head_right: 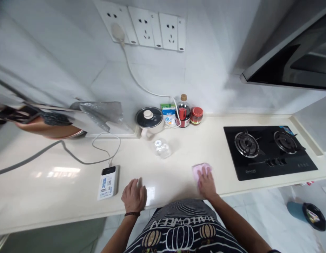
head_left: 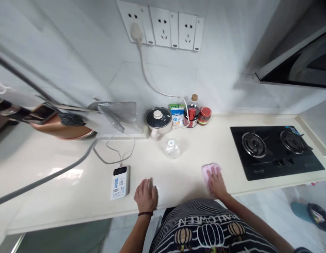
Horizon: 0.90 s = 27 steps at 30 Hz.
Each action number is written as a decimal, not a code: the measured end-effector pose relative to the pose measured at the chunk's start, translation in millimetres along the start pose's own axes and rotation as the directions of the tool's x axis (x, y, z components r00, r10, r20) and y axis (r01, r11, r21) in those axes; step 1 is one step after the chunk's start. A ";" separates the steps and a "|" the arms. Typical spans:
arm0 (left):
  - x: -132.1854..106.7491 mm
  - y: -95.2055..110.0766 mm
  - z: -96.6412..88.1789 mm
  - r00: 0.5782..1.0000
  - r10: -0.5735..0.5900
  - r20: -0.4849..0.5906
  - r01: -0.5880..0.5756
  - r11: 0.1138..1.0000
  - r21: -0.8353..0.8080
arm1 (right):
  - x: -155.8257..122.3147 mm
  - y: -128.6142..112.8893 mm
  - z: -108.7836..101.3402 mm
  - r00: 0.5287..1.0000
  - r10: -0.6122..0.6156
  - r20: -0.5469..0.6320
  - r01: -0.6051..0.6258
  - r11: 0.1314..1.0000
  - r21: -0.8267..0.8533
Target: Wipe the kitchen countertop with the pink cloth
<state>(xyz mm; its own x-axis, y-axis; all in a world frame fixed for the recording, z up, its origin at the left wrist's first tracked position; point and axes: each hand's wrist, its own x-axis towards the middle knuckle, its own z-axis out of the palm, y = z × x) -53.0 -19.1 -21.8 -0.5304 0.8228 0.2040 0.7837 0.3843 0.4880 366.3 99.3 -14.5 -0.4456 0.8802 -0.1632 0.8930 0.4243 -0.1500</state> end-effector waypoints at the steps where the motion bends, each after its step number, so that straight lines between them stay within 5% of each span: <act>1: -2.0 3.0 -0.4 1.000 -0.020 -0.004 0.020 1.000 0.020 | 1.4 -16.4 4.7 0.996 -0.072 0.059 0.072 0.997 0.012; 3: -4.6 7.6 -1.9 0.997 -0.073 -0.015 0.073 0.996 0.055 | 3.2 -32.9 9.4 0.975 -0.175 0.134 0.171 0.984 0.046; 5: -6.5 10.2 -3.2 0.992 -0.122 -0.018 0.123 0.989 0.080 | 9.7 -26.0 6.1 0.977 -0.151 0.153 0.144 0.988 0.051; 9: -9.2 11.3 -3.3 0.983 -0.185 -0.004 0.184 0.976 0.115 | 50.1 28.4 -20.6 0.977 0.197 0.086 -0.196 0.980 -0.026; 13: -9.9 8.3 -2.0 0.980 -0.197 0.038 0.190 0.973 0.133 | 116.1 74.6 -58.9 0.894 0.446 0.035 -0.446 0.895 -0.016; 16: -10.3 5.8 -1.5 0.978 -0.199 0.057 0.189 0.970 0.151 | 173.2 79.1 -84.5 0.820 0.570 0.047 -0.572 0.820 0.038; 18: -11.1 5.2 -1.4 0.977 -0.207 0.051 0.196 0.966 0.168 | 212.4 63.4 -94.8 0.813 0.580 0.053 -0.582 0.811 0.061; 22: -13.5 5.8 -1.0 0.980 -0.195 0.036 0.185 0.964 0.192 | 279.9 -11.5 -93.1 0.916 0.382 0.125 -0.390 0.919 0.052; 27: -13.8 5.4 1.6 0.977 -0.212 0.004 0.207 0.961 0.184 | 311.1 -115.0 -68.8 0.975 0.051 0.216 -0.065 0.996 0.060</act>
<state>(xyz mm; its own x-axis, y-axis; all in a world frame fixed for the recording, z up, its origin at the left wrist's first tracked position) -40.9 -27.7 -23.3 -0.6830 0.7246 0.0923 0.7024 0.6168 0.3552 129.3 339.0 19.1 -0.4029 0.8337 -0.3777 0.9147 0.3527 -0.1974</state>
